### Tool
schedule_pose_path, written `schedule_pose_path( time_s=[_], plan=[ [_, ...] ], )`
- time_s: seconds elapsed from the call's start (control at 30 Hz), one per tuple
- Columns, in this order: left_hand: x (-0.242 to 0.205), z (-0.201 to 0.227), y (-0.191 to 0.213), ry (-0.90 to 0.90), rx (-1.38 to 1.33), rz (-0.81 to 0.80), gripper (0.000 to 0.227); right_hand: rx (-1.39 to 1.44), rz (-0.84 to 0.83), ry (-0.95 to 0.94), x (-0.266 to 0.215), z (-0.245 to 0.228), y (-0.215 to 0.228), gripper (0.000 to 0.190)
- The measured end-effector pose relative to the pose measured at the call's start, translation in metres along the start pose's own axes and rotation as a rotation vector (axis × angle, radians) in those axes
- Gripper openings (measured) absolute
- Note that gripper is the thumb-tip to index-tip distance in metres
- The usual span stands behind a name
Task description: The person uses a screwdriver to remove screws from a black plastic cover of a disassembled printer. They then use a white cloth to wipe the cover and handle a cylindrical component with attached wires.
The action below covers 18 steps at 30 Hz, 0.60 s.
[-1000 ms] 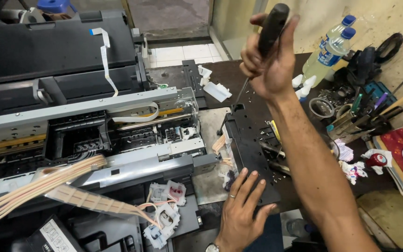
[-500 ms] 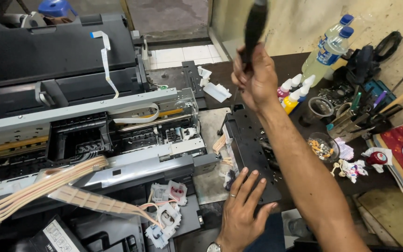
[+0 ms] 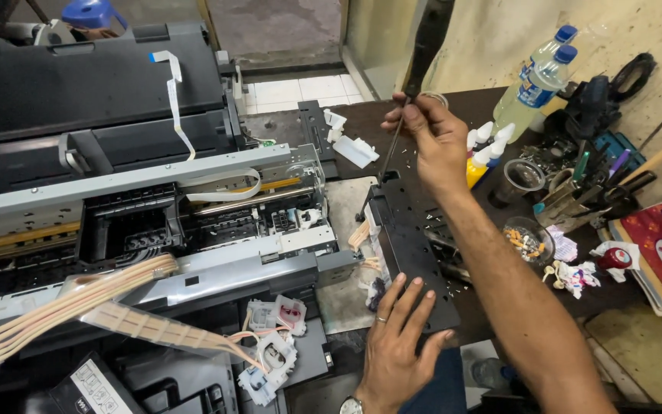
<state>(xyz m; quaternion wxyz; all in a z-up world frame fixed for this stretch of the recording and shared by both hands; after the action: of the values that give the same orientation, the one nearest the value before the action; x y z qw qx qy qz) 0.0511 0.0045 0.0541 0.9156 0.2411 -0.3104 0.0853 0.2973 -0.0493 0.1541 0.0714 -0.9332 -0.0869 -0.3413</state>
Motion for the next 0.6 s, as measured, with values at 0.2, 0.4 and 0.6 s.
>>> schedule_pose_path(
  time_s=[0.2,0.4,0.6],
  plan=[
    [0.002,0.004,0.002,0.008,0.009,-0.008,0.047,-0.292,-0.048,-0.065,-0.002,-0.006,0.002,0.009],
    [0.0,0.005,0.001,0.005,0.014,0.0,0.046,-0.154,-0.201,0.004,-0.004,-0.02,-0.011,0.029],
    [-0.002,0.003,-0.001,0.026,0.004,-0.016,0.049,-0.249,-0.104,-0.098,-0.009,-0.016,-0.011,0.015]
  ],
)
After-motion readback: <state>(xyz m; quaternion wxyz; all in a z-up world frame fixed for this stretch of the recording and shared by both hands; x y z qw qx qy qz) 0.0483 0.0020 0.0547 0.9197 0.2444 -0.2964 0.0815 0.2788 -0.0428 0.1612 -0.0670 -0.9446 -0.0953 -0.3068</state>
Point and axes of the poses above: each hand's wrist, its own x-axis towards the middle knuckle, its own y-axis out of the back of the hand, z = x × y, the point moved 6 cm from there along x, towards the middle knuckle, and after that the axes turned 6 degrees about y, right-handed, at the moved point
